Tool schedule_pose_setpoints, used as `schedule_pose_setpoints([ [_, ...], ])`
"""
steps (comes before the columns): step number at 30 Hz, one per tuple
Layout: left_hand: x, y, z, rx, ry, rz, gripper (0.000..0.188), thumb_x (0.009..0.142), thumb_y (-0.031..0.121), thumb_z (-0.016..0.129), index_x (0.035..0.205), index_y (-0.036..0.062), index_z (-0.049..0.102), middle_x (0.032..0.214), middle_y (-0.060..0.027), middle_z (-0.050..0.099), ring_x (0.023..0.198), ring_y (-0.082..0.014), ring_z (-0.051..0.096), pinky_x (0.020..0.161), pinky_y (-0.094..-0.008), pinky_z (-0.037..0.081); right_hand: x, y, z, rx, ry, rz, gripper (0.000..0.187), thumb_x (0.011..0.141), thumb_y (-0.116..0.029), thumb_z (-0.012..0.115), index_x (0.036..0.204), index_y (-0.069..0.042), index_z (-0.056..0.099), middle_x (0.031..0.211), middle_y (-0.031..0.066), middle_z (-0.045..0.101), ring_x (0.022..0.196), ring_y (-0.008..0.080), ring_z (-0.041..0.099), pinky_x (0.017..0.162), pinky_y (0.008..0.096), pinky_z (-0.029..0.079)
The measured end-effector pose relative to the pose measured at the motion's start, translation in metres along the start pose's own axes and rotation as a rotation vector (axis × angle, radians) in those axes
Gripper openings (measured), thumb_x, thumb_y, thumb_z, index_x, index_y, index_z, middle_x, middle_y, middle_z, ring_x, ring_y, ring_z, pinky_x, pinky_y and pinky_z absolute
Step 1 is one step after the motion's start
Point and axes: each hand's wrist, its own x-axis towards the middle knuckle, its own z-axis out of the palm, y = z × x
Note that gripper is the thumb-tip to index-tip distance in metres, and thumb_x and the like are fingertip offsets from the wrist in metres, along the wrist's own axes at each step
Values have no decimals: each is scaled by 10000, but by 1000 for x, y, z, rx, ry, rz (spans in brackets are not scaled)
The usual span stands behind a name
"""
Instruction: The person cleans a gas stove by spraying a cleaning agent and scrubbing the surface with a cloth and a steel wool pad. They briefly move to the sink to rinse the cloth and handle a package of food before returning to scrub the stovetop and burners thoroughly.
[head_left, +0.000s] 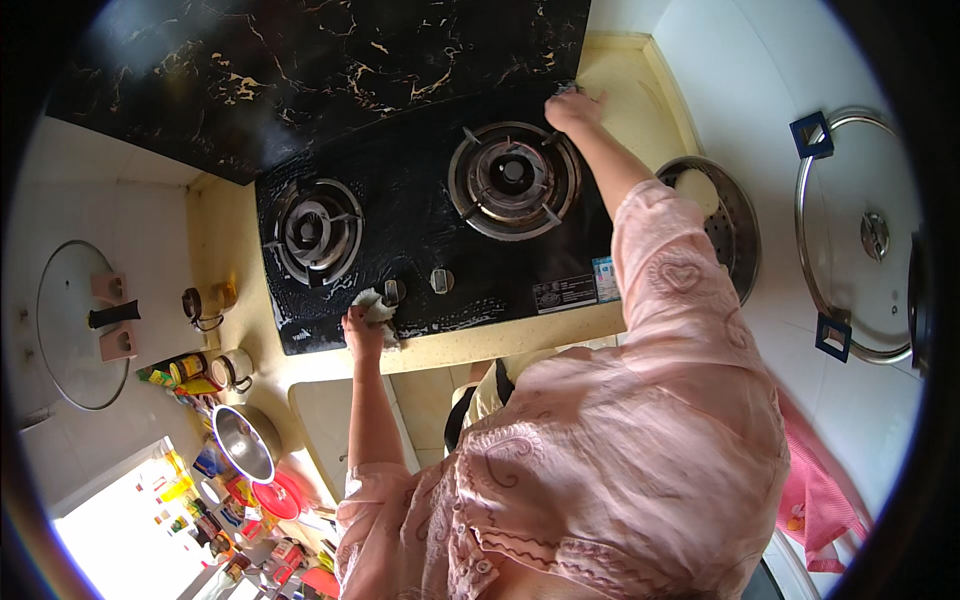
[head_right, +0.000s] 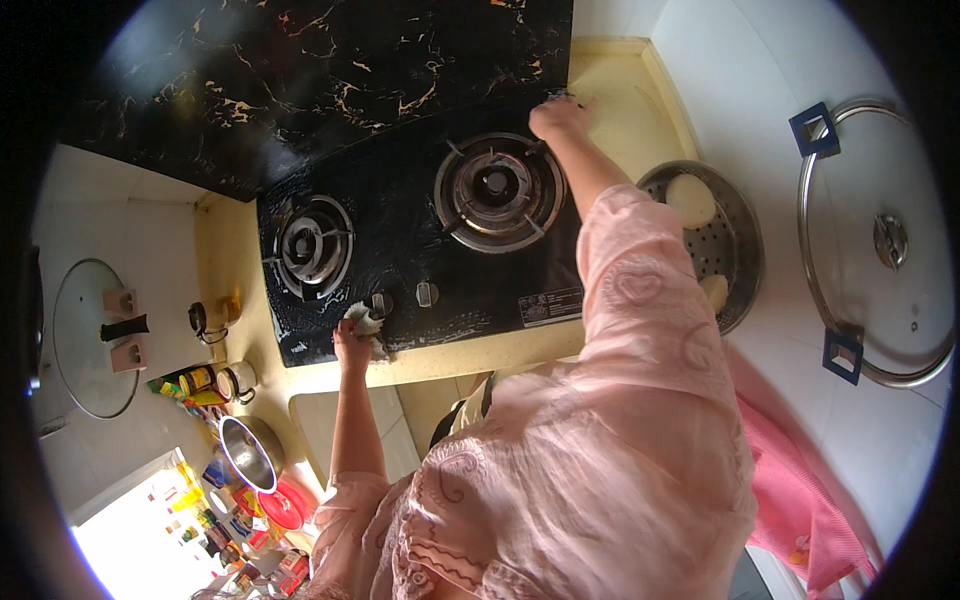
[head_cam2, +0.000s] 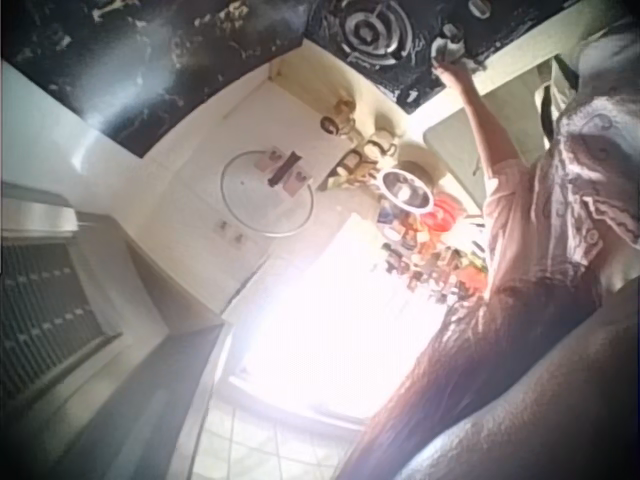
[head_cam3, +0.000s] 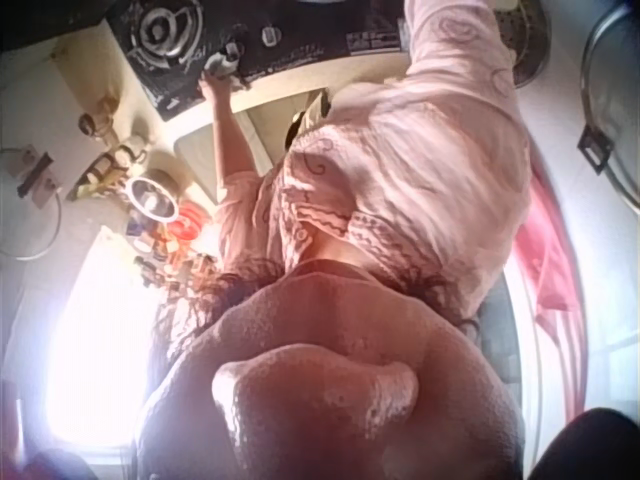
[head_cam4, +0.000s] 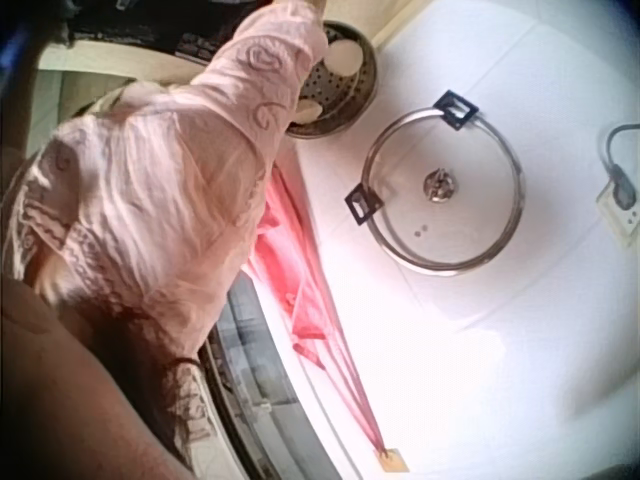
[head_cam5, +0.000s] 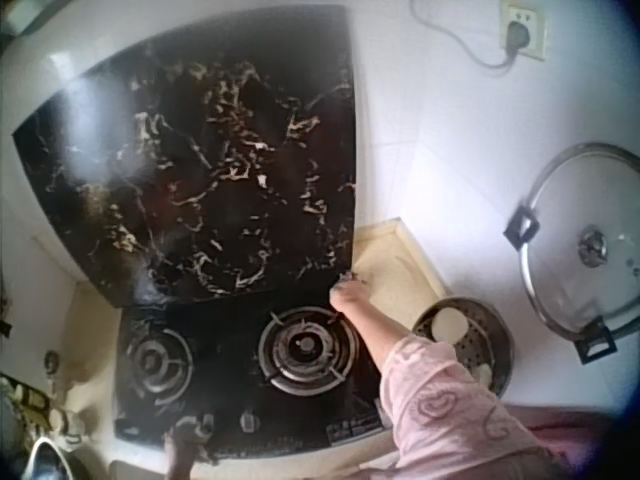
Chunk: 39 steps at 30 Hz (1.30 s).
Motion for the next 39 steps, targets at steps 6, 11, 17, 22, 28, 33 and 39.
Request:
schedule_pose_setpoints([
  [6, 3, 9, -3, 24, -54, -69, 262, 646, 6, 570, 892, 76, 511, 904, -168, 507, 853, -365, 503, 759, -425, 420, -23, -38, -7, -63, -99, -270, 422, 839, -293, 320, 1168, -130, 528, 1308, 54, 410, 1224, 221, 347, 1018, 579, 58],
  [11, 5, -3, 1, 20, -44, -28, 257, 646, 7, 549, 892, 69, 508, 905, -175, 503, 850, -369, 502, 761, -432, 417, -18, -49, 10, 99, -35, -369, 455, 849, -320, 263, 1138, -101, 539, 1216, 52, 502, 1177, 204, 411, 1036, 541, 37],
  [17, 3, 1, 3, 7, -1, 19, 264, 638, 10, 545, 894, 64, 507, 899, -181, 505, 856, -372, 496, 758, -430, 415, -8, 3, -12, -69, -179, -233, 467, 878, -333, 206, 1208, -120, 458, 1251, 72, 456, 1181, 231, 395, 1010, 574, 144],
  [22, 2, 3, 2, -14, -7, -3, 275, 625, -19, 549, 882, 69, 505, 888, -166, 519, 869, -357, 492, 761, -422, 418, 0, -51, -1, -98, -121, -443, 467, 874, -340, 234, 1167, -116, 522, 1272, 35, 450, 1198, 218, 379, 1028, 561, 95],
  [28, -1, 12, -2, -5, -25, -96, 271, 639, -14, 574, 891, 54, 499, 899, -156, 515, 887, -345, 487, 775, -403, 423, -21, -135, -12, -170, -210, -573, 410, 869, -305, 277, 1180, -187, 517, 1321, 16, 396, 1231, 221, 345, 1017, 589, 62],
  [33, 1, 9, -2, -30, -46, -45, 289, 634, -25, 563, 903, 55, 496, 918, -158, 510, 889, -351, 489, 777, -407, 422, -70, -200, 9, -284, -226, -769, 387, 866, -281, 299, 1173, -220, 526, 1302, 7, 422, 1220, 203, 354, 1017, 582, 33],
  [39, -2, 4, 1, -67, -26, -48, 290, 630, -29, 559, 899, 61, 497, 915, -159, 509, 883, -350, 491, 775, -410, 419, -67, -182, -8, -358, -213, -711, 363, 854, -262, 344, 1152, -221, 548, 1285, 1, 440, 1198, 169, 376, 1008, 589, -4],
])
